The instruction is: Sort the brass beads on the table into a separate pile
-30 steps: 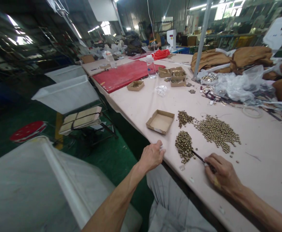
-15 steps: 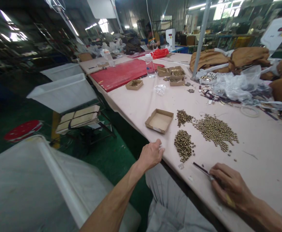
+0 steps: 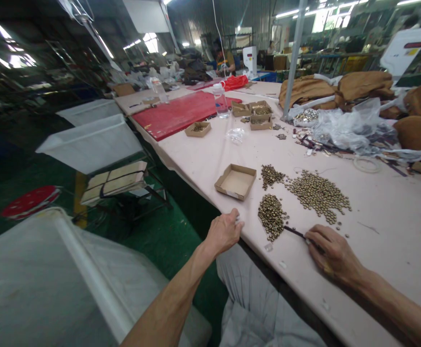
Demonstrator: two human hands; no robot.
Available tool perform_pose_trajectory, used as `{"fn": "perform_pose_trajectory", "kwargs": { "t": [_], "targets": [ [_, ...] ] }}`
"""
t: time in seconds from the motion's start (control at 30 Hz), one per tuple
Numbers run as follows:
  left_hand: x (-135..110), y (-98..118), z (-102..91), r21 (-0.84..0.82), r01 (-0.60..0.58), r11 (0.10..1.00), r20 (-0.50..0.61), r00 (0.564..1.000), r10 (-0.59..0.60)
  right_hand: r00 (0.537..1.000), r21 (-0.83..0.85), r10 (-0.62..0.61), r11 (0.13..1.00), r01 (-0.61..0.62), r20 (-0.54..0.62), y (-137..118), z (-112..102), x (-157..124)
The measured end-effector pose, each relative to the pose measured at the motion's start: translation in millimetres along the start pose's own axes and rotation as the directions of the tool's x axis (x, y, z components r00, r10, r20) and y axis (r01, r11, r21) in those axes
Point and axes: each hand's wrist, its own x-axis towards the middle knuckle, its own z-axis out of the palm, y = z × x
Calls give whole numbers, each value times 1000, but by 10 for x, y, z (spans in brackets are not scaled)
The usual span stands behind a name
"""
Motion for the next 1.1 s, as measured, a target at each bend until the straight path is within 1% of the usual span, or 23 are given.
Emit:
{"fn": "perform_pose_trajectory", "kwargs": {
  "t": [0.2,0.4,0.6,0.7,0.9,1.1],
  "targets": [
    [-4,-6,-8,-12,-4,1000,2,1000,4,999,-23,7,1000,-7,-34,43,-25,101],
    [1,-1,1,-6,12,1000,6,1000,-12,998,-45,26,999,-28,-49,90,-62,98],
    [-2,-16,17,4,-3,1000,-10,1000,3,998,-126,-52,991,47,-39,95,-5,93],
    [-4,-35,29,-3,-13,1000,-13,1000,13,997,-153,-65,986,58,-40,64,29,75],
    [3,-41,35,-5,-24,1000,-22,999,24,998,-109,-53,993,48,-46,-19,37,86],
    [-1,-27,19,-6,-7,1000,-15,1000,7,998,-122,4,992,-11,-58,-44,88,122]
  ]
}}
